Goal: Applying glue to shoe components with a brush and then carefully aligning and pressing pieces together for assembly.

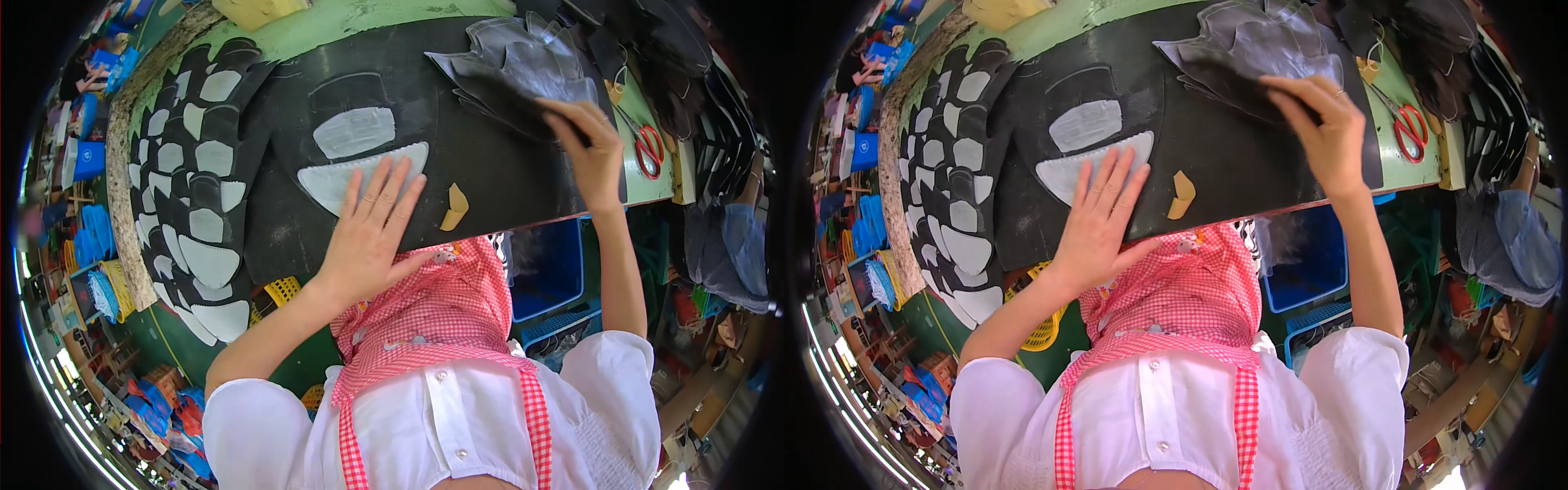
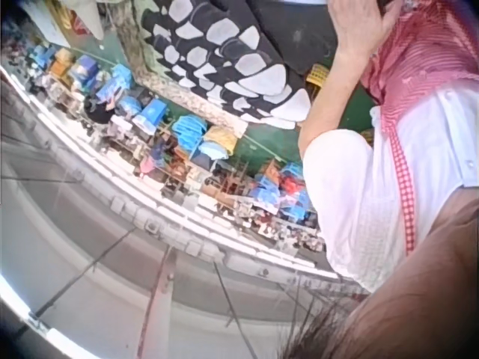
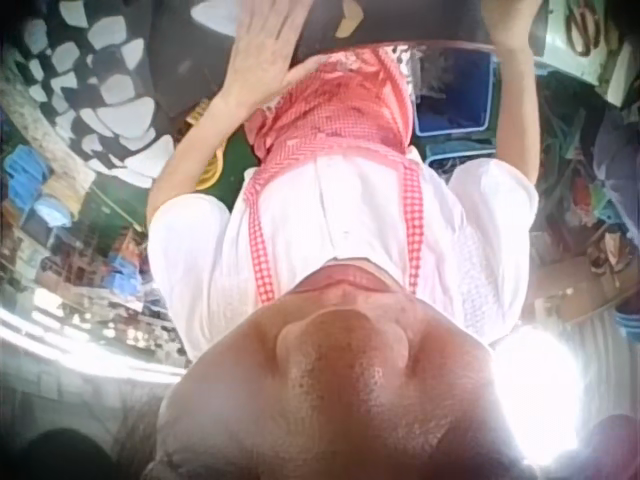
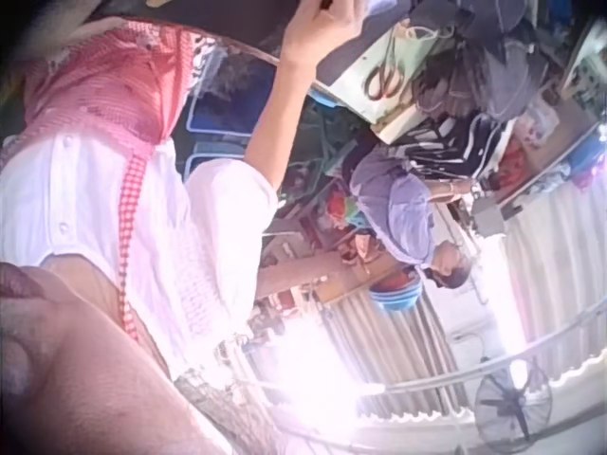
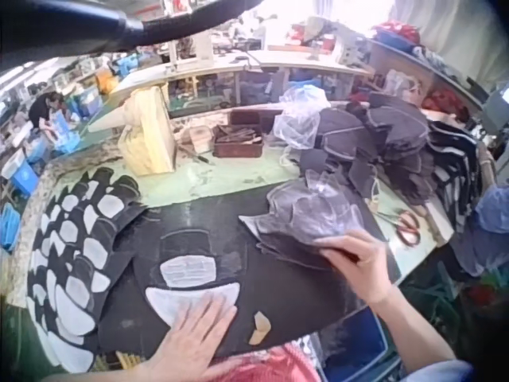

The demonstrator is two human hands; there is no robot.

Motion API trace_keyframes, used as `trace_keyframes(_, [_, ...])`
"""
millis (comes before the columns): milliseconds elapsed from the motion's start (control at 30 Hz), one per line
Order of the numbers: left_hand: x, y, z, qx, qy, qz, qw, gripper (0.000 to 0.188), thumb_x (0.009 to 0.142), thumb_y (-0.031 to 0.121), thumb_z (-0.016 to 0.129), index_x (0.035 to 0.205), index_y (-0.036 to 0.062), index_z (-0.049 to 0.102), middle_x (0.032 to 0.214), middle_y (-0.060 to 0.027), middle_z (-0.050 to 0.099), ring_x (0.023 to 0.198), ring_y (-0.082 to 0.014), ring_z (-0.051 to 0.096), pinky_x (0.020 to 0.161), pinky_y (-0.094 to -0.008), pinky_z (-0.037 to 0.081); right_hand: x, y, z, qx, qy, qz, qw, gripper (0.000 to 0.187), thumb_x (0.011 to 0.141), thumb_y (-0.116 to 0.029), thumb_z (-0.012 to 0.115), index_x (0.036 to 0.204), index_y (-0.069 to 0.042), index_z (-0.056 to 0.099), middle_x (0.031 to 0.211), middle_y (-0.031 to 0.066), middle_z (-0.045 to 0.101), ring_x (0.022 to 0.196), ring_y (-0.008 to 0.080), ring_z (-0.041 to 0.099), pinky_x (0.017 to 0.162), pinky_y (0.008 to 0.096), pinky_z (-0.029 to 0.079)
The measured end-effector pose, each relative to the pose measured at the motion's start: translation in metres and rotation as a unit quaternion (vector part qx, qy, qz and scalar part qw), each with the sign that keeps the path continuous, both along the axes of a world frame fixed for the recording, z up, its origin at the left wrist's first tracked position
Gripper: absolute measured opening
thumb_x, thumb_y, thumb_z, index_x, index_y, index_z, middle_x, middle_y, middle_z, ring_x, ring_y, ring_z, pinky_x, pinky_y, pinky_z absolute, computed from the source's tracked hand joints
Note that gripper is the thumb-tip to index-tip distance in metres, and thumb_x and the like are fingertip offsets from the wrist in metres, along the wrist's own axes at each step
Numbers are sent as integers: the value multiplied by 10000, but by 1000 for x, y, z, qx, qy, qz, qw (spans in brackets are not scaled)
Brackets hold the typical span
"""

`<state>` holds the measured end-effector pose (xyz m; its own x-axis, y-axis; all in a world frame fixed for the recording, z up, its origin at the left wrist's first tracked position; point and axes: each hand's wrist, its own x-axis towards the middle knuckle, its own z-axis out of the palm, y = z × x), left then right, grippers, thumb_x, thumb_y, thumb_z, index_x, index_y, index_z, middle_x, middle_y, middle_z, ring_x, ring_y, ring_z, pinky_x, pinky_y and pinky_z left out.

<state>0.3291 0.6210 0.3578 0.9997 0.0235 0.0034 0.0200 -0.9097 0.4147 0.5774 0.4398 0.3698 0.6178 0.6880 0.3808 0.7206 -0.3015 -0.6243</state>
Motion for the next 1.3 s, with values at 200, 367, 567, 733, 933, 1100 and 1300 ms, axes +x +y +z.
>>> trace_keyframes(200, [9,-15,10,-44,-54,3,998,772,799,357,650,1421,25,334,1501,-178,274,1404,-337,233,1131,-526,109,-29,-11,-19,-35,64,38,997,268,725,-21,730,972,-47,629,958,47,651,950,204,598,885,320,443])
trace_keyframes(367, [13,-58,-4,-227,-110,-274,928,479,772,228,668,1203,57,544,1369,-146,459,1308,-334,395,1076,-533,284,-21,-8,-16,-17,66,53,996,135,771,14,682,902,-17,671,938,60,671,895,187,620,843,297,459])
trace_keyframes(567, [26,-29,22,-495,55,109,860,198,915,199,554,837,18,541,821,-66,568,796,-151,559,730,-291,458,-67,12,16,49,235,35,970,101,794,-2,708,894,0,695,849,28,676,763,72,598,723,219,478])
trace_keyframes(733, [31,-32,19,-550,13,113,827,322,1012,231,396,813,5,510,726,-23,514,693,-92,494,632,-235,402,-102,11,21,62,367,61,926,106,840,-15,668,941,12,687,857,47,665,778,91,602,731,230,483])
trace_keyframes(933, [22,-32,26,-562,47,136,815,293,1012,220,376,897,-1,529,760,-35,526,714,-87,510,636,-235,417,-114,2,23,61,419,100,900,184,894,-13,587,1053,11,676,978,96,638,875,133,603,754,242,487])
trace_keyframes(1100, [17,-40,32,-534,61,158,828,278,1009,196,357,955,-10,535,795,-41,530,714,-108,525,644,-251,427,-115,-4,23,38,430,79,899,187,882,-15,594,1044,3,686,943,105,669,842,114,619,723,229,500])
trace_keyframes(1300, [17,-47,33,-337,16,127,933,178,971,125,397,946,-14,505,825,-139,513,723,-301,552,631,-358,433,-120,-2,26,30,436,51,898,187,825,26,637,1005,26,684,874,98,701,774,142,684,704,229,547])
